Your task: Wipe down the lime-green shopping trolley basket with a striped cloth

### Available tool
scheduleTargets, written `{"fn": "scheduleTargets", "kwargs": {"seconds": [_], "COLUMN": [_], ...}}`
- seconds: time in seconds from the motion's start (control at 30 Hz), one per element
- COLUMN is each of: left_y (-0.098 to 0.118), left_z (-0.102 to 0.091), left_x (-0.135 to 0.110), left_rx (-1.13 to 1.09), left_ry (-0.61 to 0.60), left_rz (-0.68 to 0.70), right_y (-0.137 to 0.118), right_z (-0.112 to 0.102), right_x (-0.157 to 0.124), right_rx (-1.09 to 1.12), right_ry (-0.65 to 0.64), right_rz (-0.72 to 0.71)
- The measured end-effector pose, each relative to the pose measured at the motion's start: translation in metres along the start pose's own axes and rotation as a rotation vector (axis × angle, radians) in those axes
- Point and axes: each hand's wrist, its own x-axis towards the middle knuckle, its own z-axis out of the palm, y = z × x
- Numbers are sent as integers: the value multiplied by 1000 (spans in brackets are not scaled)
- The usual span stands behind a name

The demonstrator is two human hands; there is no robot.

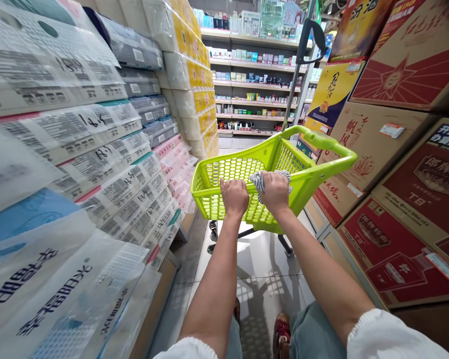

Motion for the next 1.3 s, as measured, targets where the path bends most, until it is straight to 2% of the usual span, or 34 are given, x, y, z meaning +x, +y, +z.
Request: {"fn": "scheduleTargets", "kwargs": {"seconds": [0.07, 0.13, 0.23, 0.33, 0.47, 0.57, 0.67, 0.8, 0.9, 1.0, 1.17, 1.23, 1.3], "left_y": [12, 18, 17, 12, 13, 17, 18, 16, 12, 8, 6, 6, 8], "left_z": [2, 7, 14, 16, 13, 13, 15, 16, 13, 8, 3, 2, 3], "left_x": [2, 3, 2, 1, 0, -1, -4, -7, -8, -7, -6, -7, -7], "left_rx": [-46, -98, -122, -115, -112, -103, -89, -88, -97, -100, -125, -126, -121], "left_ry": [-42, -108, -161, -174, -176, -158, -138, -131, -147, -173, -172, -173, -163], "left_rz": [70, 65, 43, 64, 49, 32, 23, 32, 63, 82, 71, 73, 68], "right_y": [-8, -11, -6, 14, 51, 61, 44, 2, -8, 6, 49, 56, 49], "right_z": [0, 0, -1, -5, -16, -22, -16, 1, 5, -2, -25, -29, -27], "right_x": [0, -1, -2, -1, 2, 4, 1, -6, -10, -7, 1, 1, -1], "right_rx": [27, 45, 38, 0, -66, -69, -35, 30, 33, -2, -88, -91, -78], "right_ry": [-10, -21, -37, -34, 43, 116, 133, 58, 43, 30, 125, 178, 202], "right_rz": [1, -15, -83, -115, -4, 62, 101, 11, -44, -66, 80, 123, 158]}}
